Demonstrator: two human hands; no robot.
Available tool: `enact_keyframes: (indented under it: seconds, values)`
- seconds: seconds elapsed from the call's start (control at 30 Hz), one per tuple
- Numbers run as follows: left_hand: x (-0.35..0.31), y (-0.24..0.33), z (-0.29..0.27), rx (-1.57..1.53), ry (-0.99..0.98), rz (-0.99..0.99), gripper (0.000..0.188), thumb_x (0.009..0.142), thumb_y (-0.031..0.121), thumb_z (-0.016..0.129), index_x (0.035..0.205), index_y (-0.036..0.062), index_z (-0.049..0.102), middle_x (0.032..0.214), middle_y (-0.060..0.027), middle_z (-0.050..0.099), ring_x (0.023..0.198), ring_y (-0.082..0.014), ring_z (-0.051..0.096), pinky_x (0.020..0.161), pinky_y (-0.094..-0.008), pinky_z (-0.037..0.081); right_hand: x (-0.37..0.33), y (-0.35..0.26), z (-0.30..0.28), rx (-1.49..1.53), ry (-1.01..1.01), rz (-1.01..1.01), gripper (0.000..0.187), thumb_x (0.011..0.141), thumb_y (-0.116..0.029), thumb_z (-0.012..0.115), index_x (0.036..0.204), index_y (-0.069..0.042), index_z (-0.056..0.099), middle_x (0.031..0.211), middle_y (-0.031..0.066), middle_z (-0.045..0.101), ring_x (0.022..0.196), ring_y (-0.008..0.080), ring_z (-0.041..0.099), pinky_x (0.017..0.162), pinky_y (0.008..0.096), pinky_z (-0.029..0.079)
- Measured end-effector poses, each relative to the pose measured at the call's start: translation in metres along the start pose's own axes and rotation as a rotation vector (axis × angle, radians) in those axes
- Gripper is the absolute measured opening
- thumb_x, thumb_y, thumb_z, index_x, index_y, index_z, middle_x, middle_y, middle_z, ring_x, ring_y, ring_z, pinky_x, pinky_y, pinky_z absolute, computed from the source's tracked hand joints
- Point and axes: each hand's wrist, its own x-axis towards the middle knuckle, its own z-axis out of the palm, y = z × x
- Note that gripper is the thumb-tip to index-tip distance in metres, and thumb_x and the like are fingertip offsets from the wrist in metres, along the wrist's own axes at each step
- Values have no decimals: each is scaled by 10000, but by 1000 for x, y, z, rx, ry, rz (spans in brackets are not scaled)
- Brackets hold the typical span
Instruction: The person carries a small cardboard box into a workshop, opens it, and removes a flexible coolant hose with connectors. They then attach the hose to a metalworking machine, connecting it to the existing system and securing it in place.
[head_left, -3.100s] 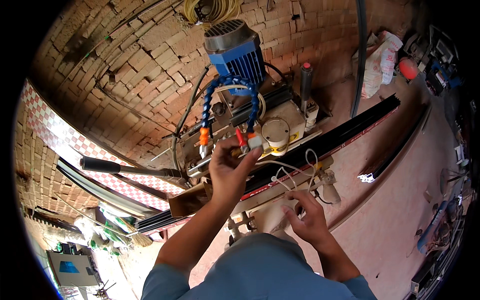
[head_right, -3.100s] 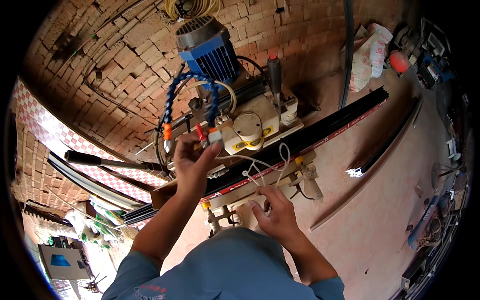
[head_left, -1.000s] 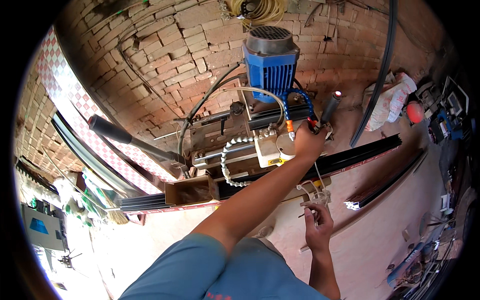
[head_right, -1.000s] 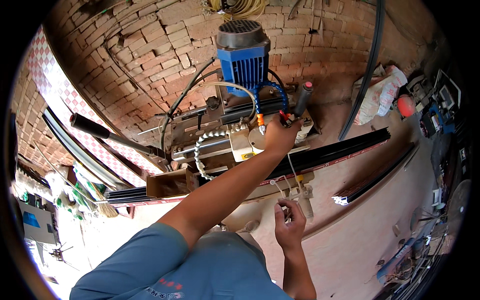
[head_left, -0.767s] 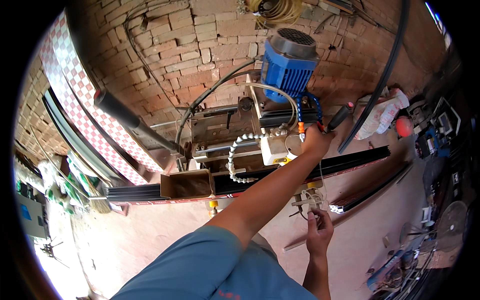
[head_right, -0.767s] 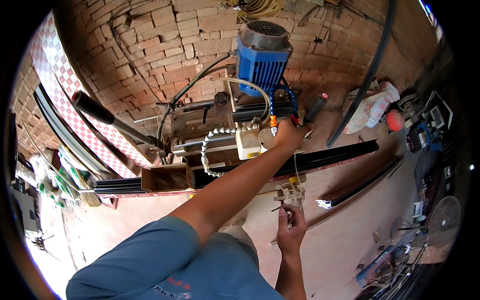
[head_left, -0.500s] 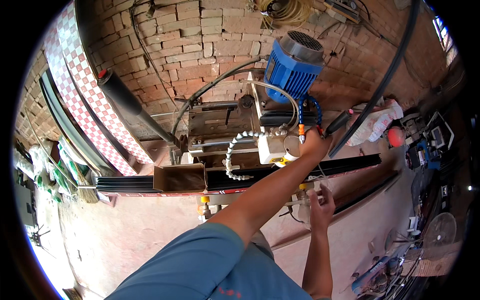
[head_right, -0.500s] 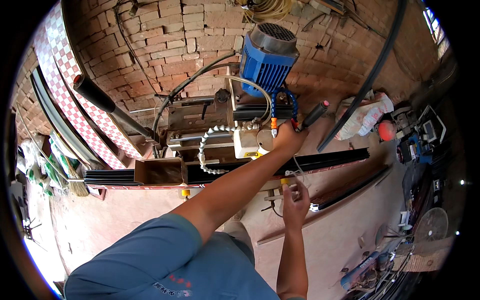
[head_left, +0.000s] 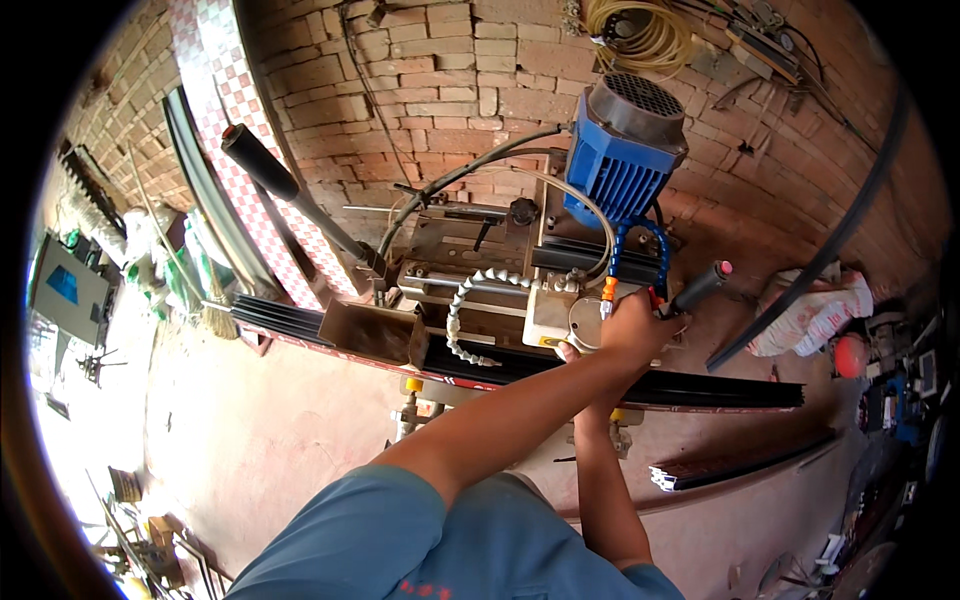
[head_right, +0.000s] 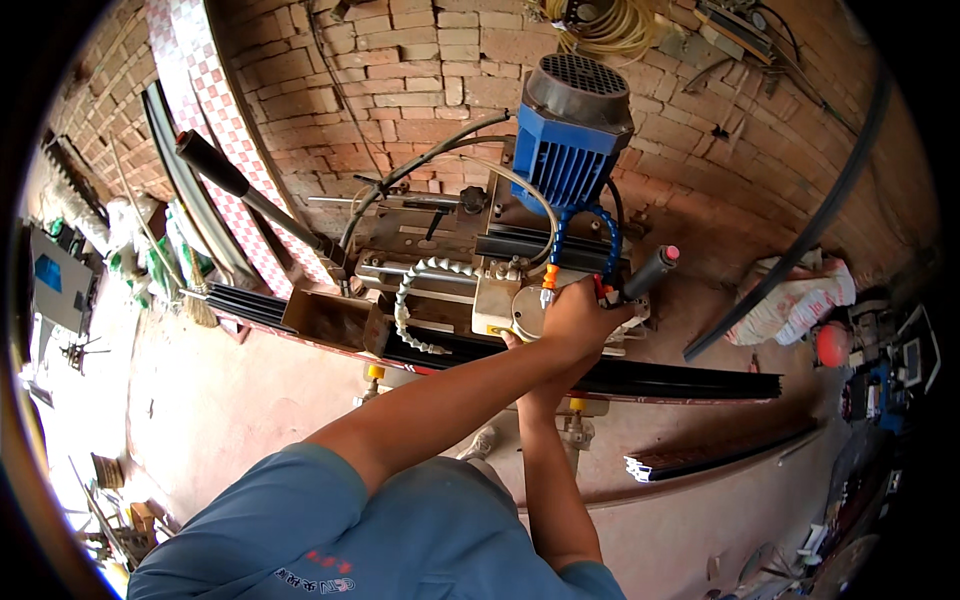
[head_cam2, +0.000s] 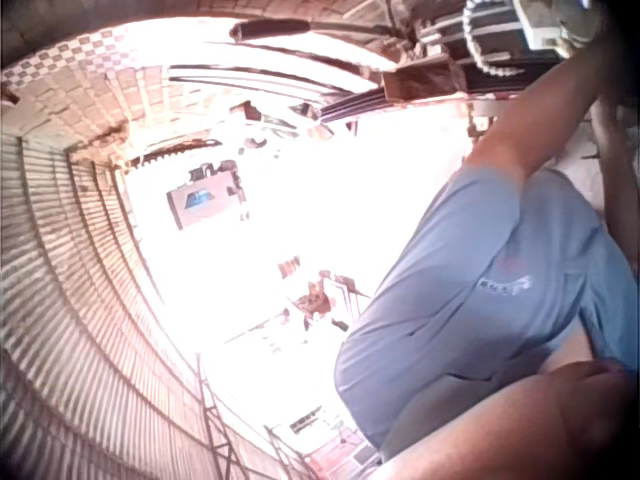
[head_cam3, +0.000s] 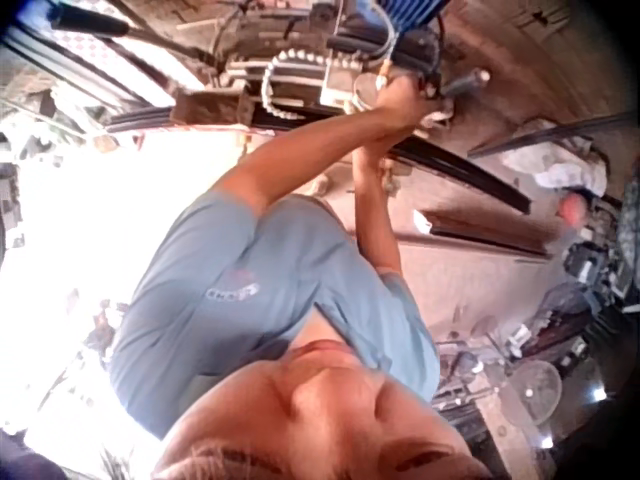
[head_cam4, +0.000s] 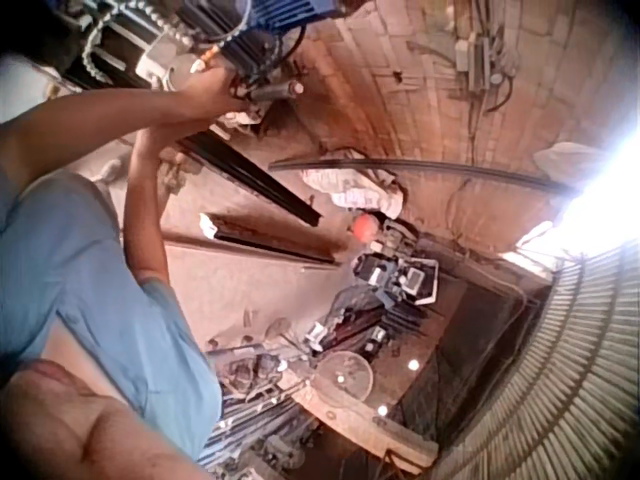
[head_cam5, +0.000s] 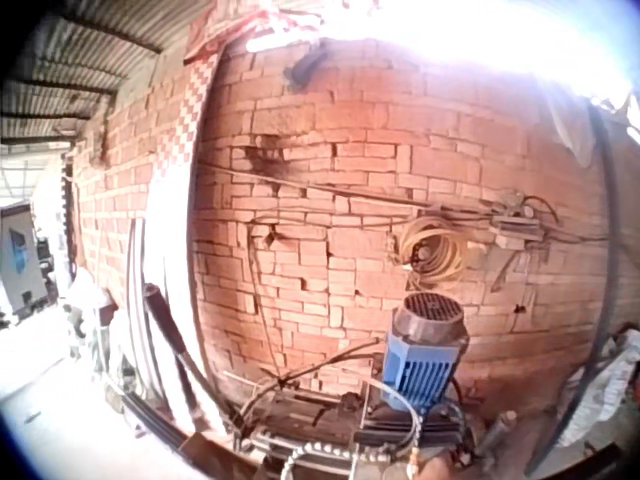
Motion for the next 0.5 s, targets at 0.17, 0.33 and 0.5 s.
enact_keyframes:
  seconds: [0.17,0.33,0.5]
  values:
    - [-1,-1,1,-47,57,41,581,732,480,815,978,-14,632,932,-216,694,922,-375,687,799,-458,527,-9,-14,13,-38,-95,26,881,752,-319,904,1369,61,402,1340,177,485,1190,277,494,1026,396,400]
    - [6,-11,4,-4,76,92,562,733,468,813,964,-8,623,877,-217,689,883,-383,686,775,-461,528,-13,1,33,47,-102,206,834,779,-371,883,1320,91,448,1309,190,510,1153,283,508,996,391,419]
    - [7,-13,3,-118,49,130,502,738,409,810,949,0,609,864,-208,686,866,-388,682,773,-467,525,-18,14,47,-56,-78,159,786,771,-359,893,1263,102,489,1181,155,574,1045,234,548,938,361,449]
